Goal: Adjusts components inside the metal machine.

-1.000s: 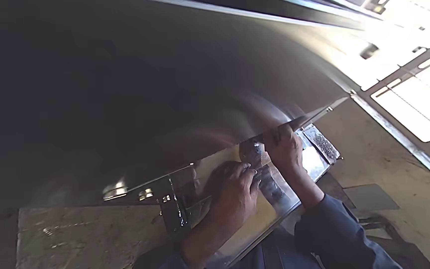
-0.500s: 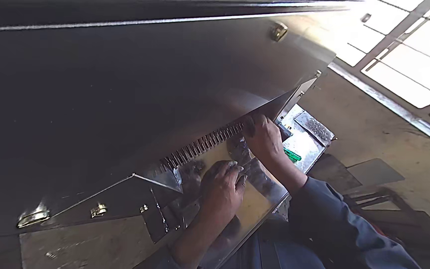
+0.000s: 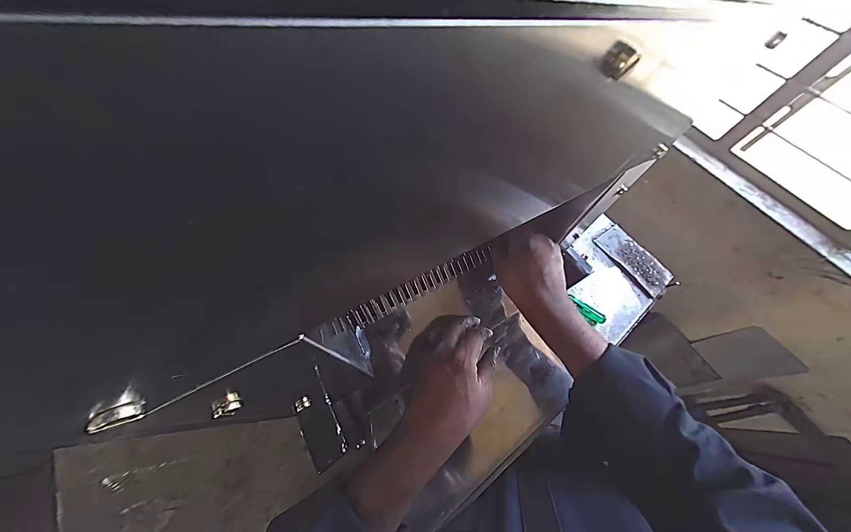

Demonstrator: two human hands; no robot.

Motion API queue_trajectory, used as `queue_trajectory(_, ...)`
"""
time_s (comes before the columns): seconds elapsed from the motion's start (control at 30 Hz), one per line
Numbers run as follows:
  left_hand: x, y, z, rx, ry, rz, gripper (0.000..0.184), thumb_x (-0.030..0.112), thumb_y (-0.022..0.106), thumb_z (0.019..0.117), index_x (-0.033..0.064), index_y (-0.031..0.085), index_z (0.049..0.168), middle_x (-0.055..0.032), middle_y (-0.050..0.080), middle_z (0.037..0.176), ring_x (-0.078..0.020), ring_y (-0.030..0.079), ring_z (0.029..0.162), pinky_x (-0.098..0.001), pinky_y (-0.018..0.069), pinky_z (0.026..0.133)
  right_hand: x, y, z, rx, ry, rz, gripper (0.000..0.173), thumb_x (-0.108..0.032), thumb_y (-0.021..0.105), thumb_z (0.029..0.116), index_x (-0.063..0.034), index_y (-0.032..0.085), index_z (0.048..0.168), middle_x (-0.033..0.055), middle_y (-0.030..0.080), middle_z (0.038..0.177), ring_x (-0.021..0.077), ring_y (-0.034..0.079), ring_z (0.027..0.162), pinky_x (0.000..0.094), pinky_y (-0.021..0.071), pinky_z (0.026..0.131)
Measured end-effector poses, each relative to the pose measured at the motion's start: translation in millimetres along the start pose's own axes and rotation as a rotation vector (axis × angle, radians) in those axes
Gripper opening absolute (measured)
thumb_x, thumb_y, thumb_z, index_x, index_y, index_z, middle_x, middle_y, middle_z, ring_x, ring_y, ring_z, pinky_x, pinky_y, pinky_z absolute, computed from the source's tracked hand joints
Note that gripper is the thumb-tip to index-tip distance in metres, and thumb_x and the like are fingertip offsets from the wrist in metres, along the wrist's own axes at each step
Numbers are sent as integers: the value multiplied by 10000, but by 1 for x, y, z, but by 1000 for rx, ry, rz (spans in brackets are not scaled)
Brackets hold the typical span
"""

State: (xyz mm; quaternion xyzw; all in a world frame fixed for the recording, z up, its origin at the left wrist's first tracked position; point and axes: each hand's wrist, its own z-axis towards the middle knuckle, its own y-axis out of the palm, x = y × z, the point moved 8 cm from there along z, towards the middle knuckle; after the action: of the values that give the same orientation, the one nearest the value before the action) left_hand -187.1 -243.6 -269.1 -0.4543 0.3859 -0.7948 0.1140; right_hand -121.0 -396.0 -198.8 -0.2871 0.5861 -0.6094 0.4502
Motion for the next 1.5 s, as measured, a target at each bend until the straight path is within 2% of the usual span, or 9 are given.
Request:
queue_trajectory(0.1, -3, 1, 0, -38, -30, -1, 298, 330, 625, 982, 104, 768, 1113, -73, 690, 1278, -196, 674, 1133, -364, 547, 980, 1, -2, 2, 23, -25, 10, 327, -314, 562, 1034, -26, 668, 1147, 186, 718, 918, 387, 721, 915, 561, 565, 771)
queue_trajectory(0.27, -3, 1, 1, -108, -57, 14, 341, 347, 583, 1012, 96, 746, 1175, -85, 666, 1323, -217, 675, 1130, -402, 537, 993, 1, -82, -20, 627, -271, 317, 229, -182, 707, 924, -27, 685, 1092, 130, 734, 971, 250, 733, 886, 443, 597, 757)
queue_trajectory(0.5, -5, 3, 1, -47, -38, 27, 315, 370, 600, 991, 135, 765, 1118, -45, 687, 1289, -199, 642, 1206, -421, 506, 1041, 8, -15, -1, 152, -68, 212, 337, -375, 598, 991, -53, 696, 966, 140, 704, 807, 336, 717, 800, 552, 562, 704)
queue_trajectory(0.73, -4, 4, 0, -103, -58, 39, 338, 375, 573, 1010, 130, 756, 1155, -56, 672, 1315, -205, 646, 1194, -427, 494, 1050, -8, -46, 1, 304, -63, 69, 367, -398, 624, 945, -34, 668, 942, 156, 704, 794, 358, 727, 803, 553, 543, 672)
queue_trajectory(0.9, -4, 3, 0, -36, -20, 36, 311, 379, 597, 992, 149, 771, 1111, -37, 690, 1278, -172, 660, 1163, -362, 534, 1003, -1, -5, 4, 77, -49, 115, 294, -348, 593, 987, -64, 665, 976, 136, 701, 789, 352, 720, 798, 566, 545, 682)
queue_trajectory(1.03, -4, 3, -1, -89, -55, 10, 323, 360, 585, 1006, 128, 763, 1143, -68, 677, 1299, -189, 680, 1104, -364, 557, 952, -8, -40, 0, 321, -96, 145, 296, -352, 633, 954, -59, 676, 938, 134, 706, 780, 345, 725, 775, 552, 545, 657)
queue_trajectory(1.2, -3, 2, 1, -60, -38, 12, 305, 357, 600, 998, 134, 767, 1123, -58, 683, 1288, -180, 681, 1105, -346, 562, 944, -2, -11, 6, 143, -76, 136, 261, -341, 624, 969, -83, 668, 975, 119, 699, 763, 337, 718, 765, 560, 545, 655)
queue_trajectory(1.37, -5, 4, -1, -92, -46, 24, 334, 365, 586, 1006, 119, 764, 1145, -68, 677, 1300, -200, 682, 1097, -374, 556, 955, -6, -37, 2, 322, -120, 176, 270, -341, 631, 955, -79, 685, 923, 119, 712, 779, 325, 729, 775, 554, 548, 662)
queue_trajectory(1.5, -4, 3, 0, -49, -37, 13, 301, 359, 610, 991, 134, 767, 1115, -52, 684, 1286, -176, 668, 1142, -340, 549, 971, 1, -3, 1, 129, -104, 156, 292, -327, 628, 995, -37, 667, 992, 148, 696, 778, 358, 716, 774, 573, 552, 671)
